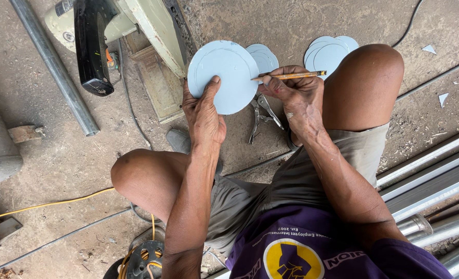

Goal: The person sits on the floor and uses a pencil to draw lines and marks on several light-blue circular discs. They handle the discs one at a time, rotating them to draw radial lines and small marks, then place them back on the floor.

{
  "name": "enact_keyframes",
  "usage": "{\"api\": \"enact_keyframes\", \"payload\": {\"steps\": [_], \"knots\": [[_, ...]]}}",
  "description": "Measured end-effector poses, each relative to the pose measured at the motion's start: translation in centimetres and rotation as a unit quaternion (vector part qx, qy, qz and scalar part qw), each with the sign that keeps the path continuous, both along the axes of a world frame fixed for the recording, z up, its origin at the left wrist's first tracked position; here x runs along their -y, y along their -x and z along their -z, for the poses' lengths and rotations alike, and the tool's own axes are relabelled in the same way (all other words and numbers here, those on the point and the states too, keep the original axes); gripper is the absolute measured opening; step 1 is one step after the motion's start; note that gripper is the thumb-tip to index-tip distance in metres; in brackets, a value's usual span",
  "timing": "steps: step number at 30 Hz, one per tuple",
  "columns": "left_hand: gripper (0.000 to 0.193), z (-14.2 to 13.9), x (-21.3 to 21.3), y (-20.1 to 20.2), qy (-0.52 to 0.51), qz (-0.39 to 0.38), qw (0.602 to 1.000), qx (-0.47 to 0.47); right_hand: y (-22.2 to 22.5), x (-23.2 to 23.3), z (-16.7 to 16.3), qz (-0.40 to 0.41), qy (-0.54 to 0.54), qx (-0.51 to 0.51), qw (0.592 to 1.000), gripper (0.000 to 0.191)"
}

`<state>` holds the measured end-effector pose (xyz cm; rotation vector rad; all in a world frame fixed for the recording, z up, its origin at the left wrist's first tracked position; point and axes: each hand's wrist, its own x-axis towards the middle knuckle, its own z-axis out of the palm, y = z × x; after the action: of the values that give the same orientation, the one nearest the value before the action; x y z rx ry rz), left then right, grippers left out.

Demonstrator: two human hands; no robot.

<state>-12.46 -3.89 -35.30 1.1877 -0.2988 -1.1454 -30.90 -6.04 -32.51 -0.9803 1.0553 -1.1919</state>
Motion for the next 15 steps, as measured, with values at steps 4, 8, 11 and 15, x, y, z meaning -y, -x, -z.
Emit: {"api": "enact_keyframes", "payload": {"steps": [4, 8, 11, 15], "knots": [[0.048, 0.0, -0.1, -0.4, 0.014, 0.017, 0.999, -0.04, 0.2, 0.0, -0.1, -0.005, 0.005, 0.002, 1.0, 0.011], [0.043, -0.3, 0.1, -1.3, 0.003, 0.062, 0.997, -0.048, 0.9, 0.5, -0.4, 0.005, 0.004, -0.006, 1.0, 0.011], [0.037, -0.6, 0.0, -1.4, 0.01, 0.081, 0.996, -0.024, 1.1, 1.0, -0.5, 0.007, 0.004, -0.012, 1.0, 0.011], [0.036, -0.8, -0.1, -1.1, 0.022, 0.082, 0.996, -0.009, 1.4, 1.4, -0.4, 0.006, 0.007, 0.001, 1.0, 0.01]]}}
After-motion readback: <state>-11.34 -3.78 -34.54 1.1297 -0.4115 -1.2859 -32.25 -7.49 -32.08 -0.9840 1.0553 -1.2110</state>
